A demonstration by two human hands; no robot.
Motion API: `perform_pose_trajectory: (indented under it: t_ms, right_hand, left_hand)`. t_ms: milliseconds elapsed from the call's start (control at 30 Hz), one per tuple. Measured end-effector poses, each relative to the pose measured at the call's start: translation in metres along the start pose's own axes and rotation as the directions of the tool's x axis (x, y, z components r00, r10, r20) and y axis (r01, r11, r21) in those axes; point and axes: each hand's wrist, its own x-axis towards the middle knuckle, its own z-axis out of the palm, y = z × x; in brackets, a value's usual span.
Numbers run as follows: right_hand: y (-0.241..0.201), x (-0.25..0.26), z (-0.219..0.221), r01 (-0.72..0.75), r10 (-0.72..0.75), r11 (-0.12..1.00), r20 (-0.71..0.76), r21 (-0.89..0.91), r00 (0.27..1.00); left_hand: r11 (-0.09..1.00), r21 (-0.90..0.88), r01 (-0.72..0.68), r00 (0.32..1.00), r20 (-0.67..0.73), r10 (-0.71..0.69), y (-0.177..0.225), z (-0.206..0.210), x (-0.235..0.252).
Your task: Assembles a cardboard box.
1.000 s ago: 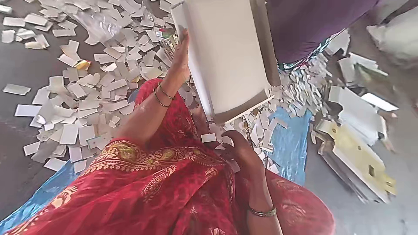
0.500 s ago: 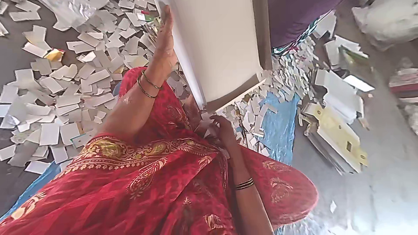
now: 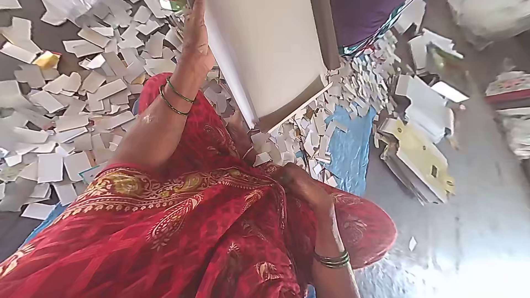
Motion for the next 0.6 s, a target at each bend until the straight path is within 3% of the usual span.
perform_pose_trajectory:
  t_ms: [67, 133, 200, 233, 367, 467, 533, 600]
  right_hand:
    - [-0.004, 0.001, -0.006, -0.105, 0.099, 0.993, -0.106, -0.052, 0.989]
    - [-0.008, 0.001, -0.023, -0.278, 0.228, 0.954, -0.334, -0.112, 0.915]
    - [-0.002, 0.005, -0.036, -0.345, 0.227, 0.929, -0.529, -0.134, 0.817]
    - [-0.001, 0.008, -0.040, -0.352, 0.221, 0.925, -0.553, -0.141, 0.803]
    - [-0.013, 0.034, -0.020, -0.209, 0.162, 0.973, -0.343, -0.103, 0.925]
    - [-0.022, 0.066, 0.007, -0.214, 0.209, 0.977, -0.131, -0.025, 0.969]
    - [-0.017, 0.081, 0.020, -0.192, 0.197, 0.980, -0.110, 0.055, 0.974]
    - [-0.010, 0.081, 0.022, -0.140, 0.168, 0.980, -0.203, 0.144, 0.965]
  left_hand:
    - [1.000, 0.004, 0.003, 1.000, 0.003, -0.003, 0.000, 0.002, 0.000]
    - [1.000, 0.006, -0.006, 1.000, -0.003, 0.006, 0.004, 0.004, -0.006]
    - [1.000, 0.016, -0.013, 1.000, 0.017, 0.013, 0.005, 0.004, -0.008]
    - [1.000, 0.004, -0.011, 1.000, 0.022, 0.011, 0.005, 0.004, -0.008]
    - [1.000, -0.022, 0.001, 0.998, 0.057, 0.000, 0.005, 0.006, -0.011]
    - [1.000, 0.010, -0.028, 0.994, 0.104, 0.027, 0.005, 0.005, -0.011]
    - [1.000, 0.021, -0.015, 0.996, 0.093, 0.013, 0.006, 0.004, -0.011]
    - [1.000, 0.020, -0.015, 0.994, 0.105, 0.013, 0.004, 0.003, -0.011]
